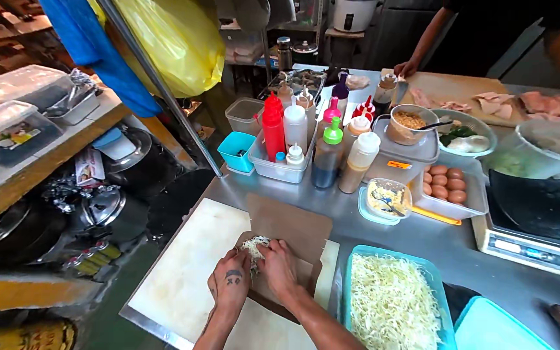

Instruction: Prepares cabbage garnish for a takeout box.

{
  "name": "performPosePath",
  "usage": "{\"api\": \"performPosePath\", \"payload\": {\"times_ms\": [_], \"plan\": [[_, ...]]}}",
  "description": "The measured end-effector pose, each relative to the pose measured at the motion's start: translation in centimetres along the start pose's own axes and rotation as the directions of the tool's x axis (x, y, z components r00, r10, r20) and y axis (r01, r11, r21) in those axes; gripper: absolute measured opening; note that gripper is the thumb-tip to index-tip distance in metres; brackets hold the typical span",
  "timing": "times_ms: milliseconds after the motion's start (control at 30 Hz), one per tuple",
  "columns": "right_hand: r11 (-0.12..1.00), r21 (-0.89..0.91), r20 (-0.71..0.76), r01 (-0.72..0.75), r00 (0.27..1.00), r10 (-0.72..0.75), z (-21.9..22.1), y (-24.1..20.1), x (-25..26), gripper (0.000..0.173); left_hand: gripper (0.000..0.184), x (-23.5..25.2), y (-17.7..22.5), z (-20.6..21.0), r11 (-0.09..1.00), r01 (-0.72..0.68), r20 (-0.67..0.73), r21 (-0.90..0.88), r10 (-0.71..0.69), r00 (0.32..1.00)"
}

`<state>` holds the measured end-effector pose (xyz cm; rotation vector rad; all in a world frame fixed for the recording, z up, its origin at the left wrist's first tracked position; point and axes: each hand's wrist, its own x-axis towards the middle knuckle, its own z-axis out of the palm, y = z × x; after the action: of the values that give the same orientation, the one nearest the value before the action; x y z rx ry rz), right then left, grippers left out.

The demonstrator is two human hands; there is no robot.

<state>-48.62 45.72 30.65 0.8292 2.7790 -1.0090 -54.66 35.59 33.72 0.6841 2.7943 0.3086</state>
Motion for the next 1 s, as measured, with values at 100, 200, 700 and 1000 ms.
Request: {"api": "performPosePath", "payload": {"times_ms": [100,200,700,1000], "plan": [[0.998,0.070,0.023,0.004,1.000,-0.005,-1.1,-0.2,-1.0,0.040,0.028,-0.2,0.0,-0.7,1.000,0.001,0.011,-0.011,-0.001,1.000],[0.984,0.180,0.015,-0.009,1.000,0.007,-3.1,0.5,-3.5,0.050,0.027,-0.8,-0.2,-0.9,0.999,-0.023,-0.009,-0.035,0.023,1.000],[0.985,0.050,-0.502,-0.167,0.848,0.170,-11.1,11.9,-21.9,0.030,0.020,-2.6,-2.4,-1.3,0.948,-0.241,-0.290,-0.206,0.176,0.941],[0.976,0.167,-0.610,-0.141,0.763,0.214,-13.2,13.0,-24.2,0.024,0.025,-3.9,-1.0,-0.9,0.910,-0.335,-0.336,-0.244,0.245,0.909]]}}
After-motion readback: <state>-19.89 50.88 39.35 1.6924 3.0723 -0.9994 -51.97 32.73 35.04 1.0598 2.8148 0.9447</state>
